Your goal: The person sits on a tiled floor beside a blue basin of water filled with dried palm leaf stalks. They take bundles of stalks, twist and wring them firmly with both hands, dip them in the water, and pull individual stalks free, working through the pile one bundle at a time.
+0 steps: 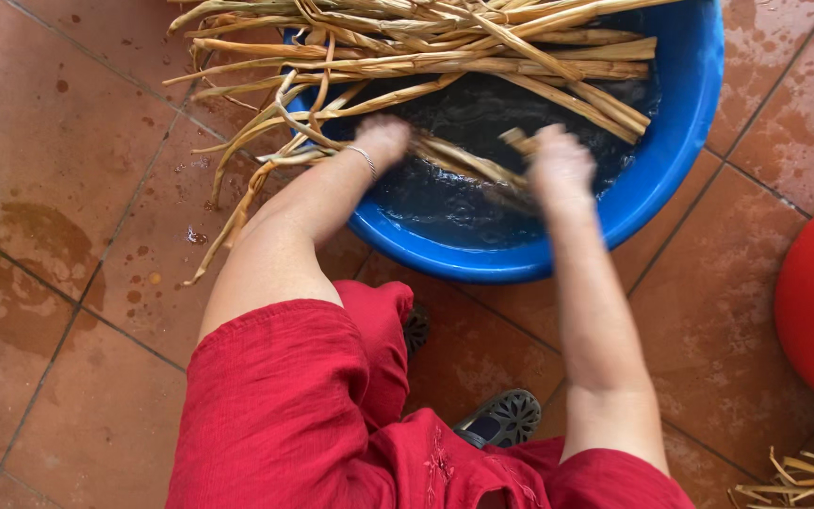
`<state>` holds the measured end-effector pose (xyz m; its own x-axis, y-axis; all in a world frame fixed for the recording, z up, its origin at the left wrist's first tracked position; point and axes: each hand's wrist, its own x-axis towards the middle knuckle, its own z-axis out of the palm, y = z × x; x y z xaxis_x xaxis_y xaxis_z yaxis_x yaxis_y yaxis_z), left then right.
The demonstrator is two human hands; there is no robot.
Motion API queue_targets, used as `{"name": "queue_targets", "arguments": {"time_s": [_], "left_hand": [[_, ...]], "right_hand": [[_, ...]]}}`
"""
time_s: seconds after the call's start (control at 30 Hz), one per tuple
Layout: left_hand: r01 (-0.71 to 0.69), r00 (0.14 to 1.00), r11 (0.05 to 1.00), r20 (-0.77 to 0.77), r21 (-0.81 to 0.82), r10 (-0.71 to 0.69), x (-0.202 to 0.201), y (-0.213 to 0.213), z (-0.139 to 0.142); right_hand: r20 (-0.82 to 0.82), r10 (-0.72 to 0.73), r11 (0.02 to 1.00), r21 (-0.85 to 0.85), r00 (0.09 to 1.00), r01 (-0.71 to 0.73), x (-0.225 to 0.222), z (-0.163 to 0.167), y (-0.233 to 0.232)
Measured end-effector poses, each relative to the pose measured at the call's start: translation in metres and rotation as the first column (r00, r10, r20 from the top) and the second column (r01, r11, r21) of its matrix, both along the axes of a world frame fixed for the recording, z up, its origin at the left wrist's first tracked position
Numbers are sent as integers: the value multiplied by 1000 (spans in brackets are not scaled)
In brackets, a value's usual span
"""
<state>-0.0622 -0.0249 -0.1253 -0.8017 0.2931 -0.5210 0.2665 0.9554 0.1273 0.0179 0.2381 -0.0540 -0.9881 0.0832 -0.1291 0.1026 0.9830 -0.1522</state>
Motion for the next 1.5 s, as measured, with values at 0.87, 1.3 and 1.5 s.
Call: {"name": "queue_targets", "arguments": {"time_s": [0.87,1.3,1.5], "left_hand": [[590,808,807,16,-27,-589,-1,77,141],[474,768,111,-348,873,-538,30,164,137],[-49,729,514,382,856,-568,67,167,107]], "right_hand": [[-377,-367,557,-821,850,-124,66,46,92],[-195,-566,-213,-904,801,-370,131,81,53],[-114,-626,-143,-956,772,-257,142,59,54]]}}
